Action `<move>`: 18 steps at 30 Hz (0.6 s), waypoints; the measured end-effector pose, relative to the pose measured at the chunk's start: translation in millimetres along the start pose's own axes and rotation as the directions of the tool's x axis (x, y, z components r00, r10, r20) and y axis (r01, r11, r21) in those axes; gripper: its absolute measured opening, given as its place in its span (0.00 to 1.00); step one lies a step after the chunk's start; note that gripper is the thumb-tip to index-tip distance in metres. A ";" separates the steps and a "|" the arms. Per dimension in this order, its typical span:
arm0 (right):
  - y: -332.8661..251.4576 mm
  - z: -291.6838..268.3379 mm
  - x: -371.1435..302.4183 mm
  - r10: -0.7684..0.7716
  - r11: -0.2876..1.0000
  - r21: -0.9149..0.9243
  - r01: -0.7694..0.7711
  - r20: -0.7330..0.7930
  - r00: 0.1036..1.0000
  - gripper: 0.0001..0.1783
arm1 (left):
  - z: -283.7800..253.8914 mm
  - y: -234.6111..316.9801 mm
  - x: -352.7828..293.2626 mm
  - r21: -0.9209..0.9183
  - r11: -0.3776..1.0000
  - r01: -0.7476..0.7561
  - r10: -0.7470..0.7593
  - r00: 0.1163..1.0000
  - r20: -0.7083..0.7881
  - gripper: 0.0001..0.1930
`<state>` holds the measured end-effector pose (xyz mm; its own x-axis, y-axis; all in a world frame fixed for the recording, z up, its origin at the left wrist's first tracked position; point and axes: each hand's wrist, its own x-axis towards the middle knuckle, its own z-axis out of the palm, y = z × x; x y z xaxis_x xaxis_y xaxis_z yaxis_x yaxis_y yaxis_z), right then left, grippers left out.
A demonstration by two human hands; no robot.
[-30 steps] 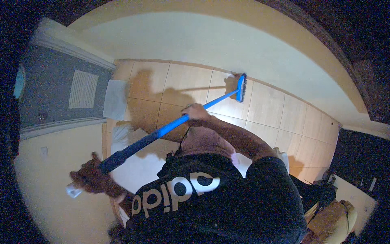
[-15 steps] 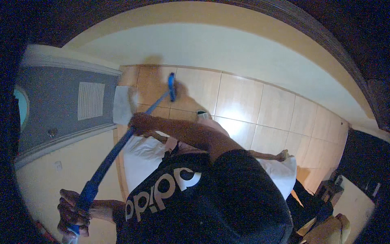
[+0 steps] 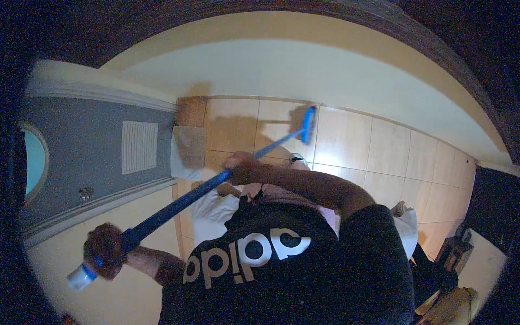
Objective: The person sweeps the tiled floor using a broom.
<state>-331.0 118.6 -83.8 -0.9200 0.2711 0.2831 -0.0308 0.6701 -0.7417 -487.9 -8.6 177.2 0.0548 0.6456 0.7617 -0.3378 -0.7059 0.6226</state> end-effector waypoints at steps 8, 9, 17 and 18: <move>15.5 109.1 183.7 -0.178 0.973 0.120 0.198 -0.161 0.971 0.06 | -23.3 20.1 -13.5 0.959 0.278 0.058 -0.093 0.995 -0.033 0.01; 24.8 113.5 197.7 -0.152 0.988 -0.016 0.151 -0.116 0.982 0.05 | -33.0 14.1 -11.8 0.934 0.330 0.137 -0.193 0.978 -0.076 0.01; 37.0 127.0 190.6 -0.128 0.967 -0.242 0.084 -0.174 0.976 0.07 | -60.5 -13.0 -25.5 0.801 0.494 0.338 -0.172 0.941 -0.290 0.01; 30.5 117.8 173.3 -0.064 0.961 -0.272 0.049 -0.049 0.997 0.08 | -53.2 -5.0 -24.1 0.782 0.527 0.332 -0.174 0.943 -0.283 0.01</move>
<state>-537.4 104.6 -129.0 -0.8959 0.2607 0.3597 0.0317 0.8451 -0.5337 -537.5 -5.1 146.2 -0.1554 0.8141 0.5595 0.5749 -0.3861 0.7214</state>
